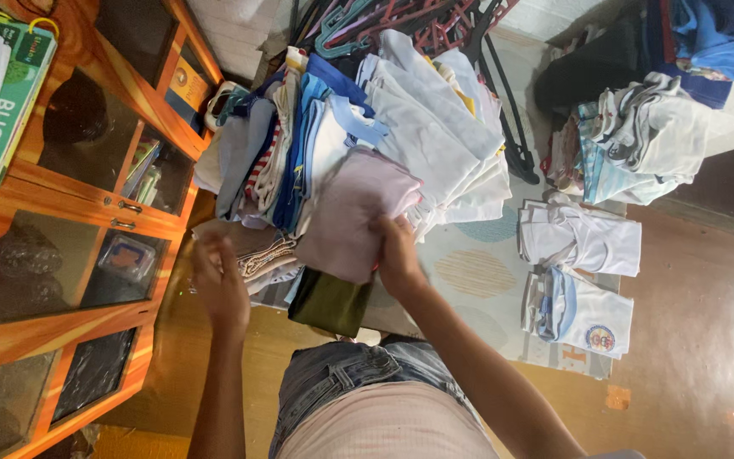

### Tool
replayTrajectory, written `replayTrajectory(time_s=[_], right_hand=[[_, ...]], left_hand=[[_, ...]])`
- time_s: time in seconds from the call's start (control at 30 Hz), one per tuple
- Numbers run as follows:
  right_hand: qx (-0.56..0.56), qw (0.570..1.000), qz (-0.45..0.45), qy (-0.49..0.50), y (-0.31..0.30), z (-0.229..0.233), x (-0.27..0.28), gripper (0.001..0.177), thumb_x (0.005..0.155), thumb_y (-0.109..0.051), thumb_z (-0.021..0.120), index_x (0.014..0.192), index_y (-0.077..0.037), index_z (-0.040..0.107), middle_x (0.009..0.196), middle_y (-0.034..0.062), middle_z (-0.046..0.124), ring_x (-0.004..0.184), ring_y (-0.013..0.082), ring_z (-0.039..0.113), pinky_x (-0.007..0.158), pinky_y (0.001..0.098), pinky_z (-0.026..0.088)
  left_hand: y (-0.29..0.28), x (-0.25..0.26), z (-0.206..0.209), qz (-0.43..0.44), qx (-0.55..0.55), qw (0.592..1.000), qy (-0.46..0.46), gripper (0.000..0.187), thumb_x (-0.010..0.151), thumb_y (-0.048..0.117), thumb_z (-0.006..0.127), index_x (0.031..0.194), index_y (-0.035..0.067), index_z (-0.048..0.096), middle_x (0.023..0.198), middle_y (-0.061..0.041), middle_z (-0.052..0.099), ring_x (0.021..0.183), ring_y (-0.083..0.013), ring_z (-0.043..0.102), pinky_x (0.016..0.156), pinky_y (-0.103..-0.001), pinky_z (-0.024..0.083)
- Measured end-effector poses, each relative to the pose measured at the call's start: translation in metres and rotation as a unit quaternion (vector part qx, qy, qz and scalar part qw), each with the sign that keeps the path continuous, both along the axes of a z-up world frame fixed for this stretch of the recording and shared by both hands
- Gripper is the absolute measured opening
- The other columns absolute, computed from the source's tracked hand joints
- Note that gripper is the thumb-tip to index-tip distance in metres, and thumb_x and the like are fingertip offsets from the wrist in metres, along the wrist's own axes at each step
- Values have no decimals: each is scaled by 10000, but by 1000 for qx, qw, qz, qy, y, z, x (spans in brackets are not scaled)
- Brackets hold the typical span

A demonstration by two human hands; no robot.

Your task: The person sorts a pile of clothes on a table, picking up individual items, folding them, and placing them into separate stacks.

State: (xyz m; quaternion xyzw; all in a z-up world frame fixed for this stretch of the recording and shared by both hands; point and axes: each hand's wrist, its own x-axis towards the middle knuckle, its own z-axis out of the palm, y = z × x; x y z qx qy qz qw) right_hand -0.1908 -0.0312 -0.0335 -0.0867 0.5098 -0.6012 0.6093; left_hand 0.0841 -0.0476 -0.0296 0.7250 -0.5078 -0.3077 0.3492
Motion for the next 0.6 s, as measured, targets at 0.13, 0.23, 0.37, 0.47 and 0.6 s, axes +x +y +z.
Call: replayTrajectory(time_s=[0.13,0.23,0.37,0.47,0.6], right_hand=[[-29,997,61,-38,24,-3,-38,265,935,-94,587,1173,13,538,1098,119,606,1032,242,607,970,403,528],[39,985,164,-27,58,17,-73,425,799,-124,577,1199,18,601,1097,159,661,1024,278,654,969,397,542],[31,943,329,-31,91,46,-114,577,756,-100,702,1306,-24,547,1196,163,670,1092,259,661,985,370,562],[18,919,392,44,117,68,-150,732,711,-70,813,1391,-19,549,1223,124,688,1102,197,653,956,325,557],[33,881,427,200,152,87,-207,703,724,-148,879,1362,20,634,1145,75,747,1008,144,670,909,311,553]], left_hand=[[20,-28,3,-77,103,972,197,640,1081,566,413,1090,-10,689,1017,-236,717,852,-360,625,839,-465,493],[20,-64,15,-272,171,844,429,819,949,737,362,1163,15,685,1071,-122,775,1004,-234,748,938,-400,590],[29,-122,31,-177,327,727,577,684,820,595,557,1323,135,605,1124,-47,731,1000,-188,701,895,-387,576],[41,-170,32,-209,296,735,573,594,827,317,802,1329,73,598,1110,-31,695,983,-167,667,844,-368,565],[58,-223,30,-245,291,745,548,588,768,136,866,1285,75,593,1079,-19,689,965,-156,664,813,-343,577]])
